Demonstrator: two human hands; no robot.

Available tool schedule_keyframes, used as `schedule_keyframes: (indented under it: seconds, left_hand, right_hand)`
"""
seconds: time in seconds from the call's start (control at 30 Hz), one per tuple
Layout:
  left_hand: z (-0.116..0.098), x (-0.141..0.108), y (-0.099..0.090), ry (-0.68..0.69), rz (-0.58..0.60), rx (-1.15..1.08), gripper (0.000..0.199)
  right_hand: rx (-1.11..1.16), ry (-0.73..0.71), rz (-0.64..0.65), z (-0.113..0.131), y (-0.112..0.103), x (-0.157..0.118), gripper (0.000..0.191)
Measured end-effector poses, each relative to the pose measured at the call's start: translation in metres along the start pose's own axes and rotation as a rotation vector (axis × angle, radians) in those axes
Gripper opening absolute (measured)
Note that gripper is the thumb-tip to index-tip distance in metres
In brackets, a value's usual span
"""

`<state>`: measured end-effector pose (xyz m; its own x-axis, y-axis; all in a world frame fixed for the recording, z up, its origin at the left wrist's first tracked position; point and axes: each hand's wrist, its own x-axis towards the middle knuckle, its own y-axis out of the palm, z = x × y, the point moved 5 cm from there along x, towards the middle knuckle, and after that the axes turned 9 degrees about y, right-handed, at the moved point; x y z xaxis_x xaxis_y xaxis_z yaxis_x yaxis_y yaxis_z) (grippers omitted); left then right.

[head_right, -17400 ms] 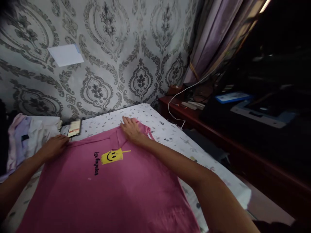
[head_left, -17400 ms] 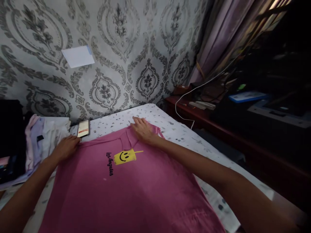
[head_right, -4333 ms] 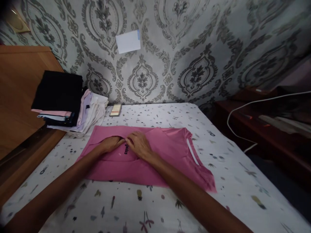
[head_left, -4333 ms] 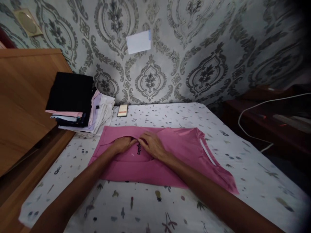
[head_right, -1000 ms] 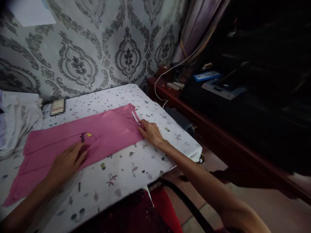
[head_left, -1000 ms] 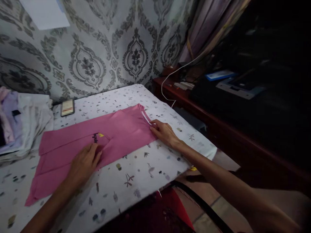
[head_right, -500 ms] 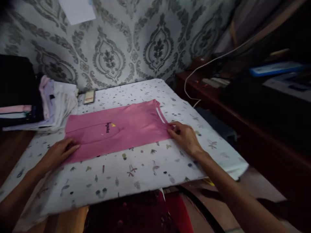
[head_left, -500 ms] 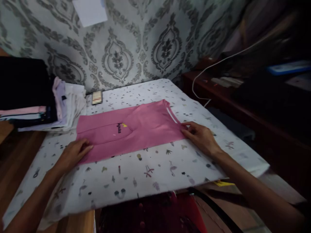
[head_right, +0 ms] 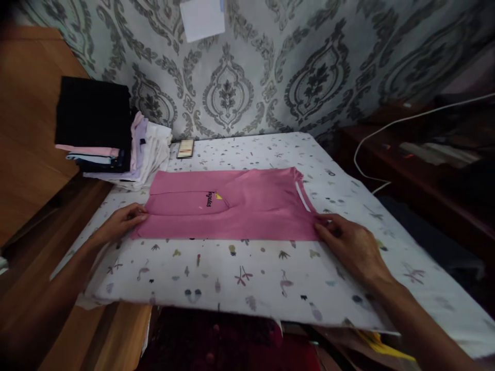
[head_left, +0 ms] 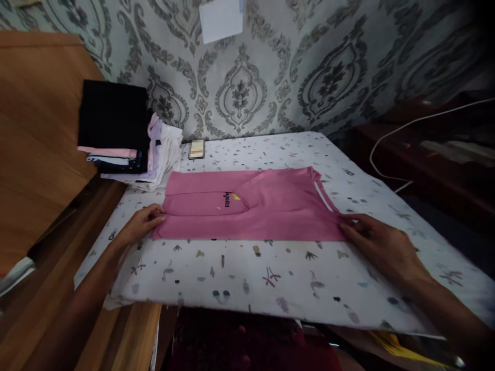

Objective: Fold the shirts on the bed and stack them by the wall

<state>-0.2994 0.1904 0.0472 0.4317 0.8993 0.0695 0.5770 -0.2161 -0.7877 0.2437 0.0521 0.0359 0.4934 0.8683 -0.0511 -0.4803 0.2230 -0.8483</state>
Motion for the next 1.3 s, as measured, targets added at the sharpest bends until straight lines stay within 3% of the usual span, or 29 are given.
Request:
schedule_keyframes:
  seconds: [0.17, 0.3, 0.37, 0.47, 0.67, 0.9, 1.03, 1.3]
  left_hand:
    - [0.001, -0.011, 0.002, 0.001, -0.097, -0.060, 0.040]
    - [-0.008, -0.020, 0.016, -0.072, -0.210, 0.029, 0.042]
    - [-0.015, -0.021, 0.022, -0.091, -0.294, 0.086, 0.041]
    - [-0.024, -0.019, 0.028, -0.107, -0.342, 0.112, 0.040]
    - [-0.023, -0.012, 0.029, -0.134, -0.257, 0.100, 0.042]
    - [-0.013, -0.002, 0.033, -0.317, 0.025, 0.365, 0.047]
    - [0.000, -0.001, 0.038, -0.368, 0.124, 0.496, 0.048]
    - [0.024, -0.009, 0.044, -0.364, 0.063, 0.461, 0.046]
  right_hand:
    - [-0.067, -0.037, -0.015, -0.001, -0.003, 0.004, 0.056]
    - [-0.141, -0.253, -0.210, 0.008, -0.003, 0.010, 0.051]
    - [-0.144, -0.368, -0.272, 0.020, 0.006, 0.017, 0.052]
    - [-0.157, -0.450, -0.262, 0.039, 0.030, 0.035, 0.056]
    - [-0.225, -0.472, -0.130, 0.051, 0.078, 0.071, 0.065]
    - [-0.245, -0.492, -0.120, 0.037, 0.086, 0.083, 0.071]
    - [-0.221, -0.464, -0.100, 0.030, 0.089, 0.085, 0.070]
    - [-0.155, -0.430, -0.138, 0.010, 0.103, 0.091, 0.068]
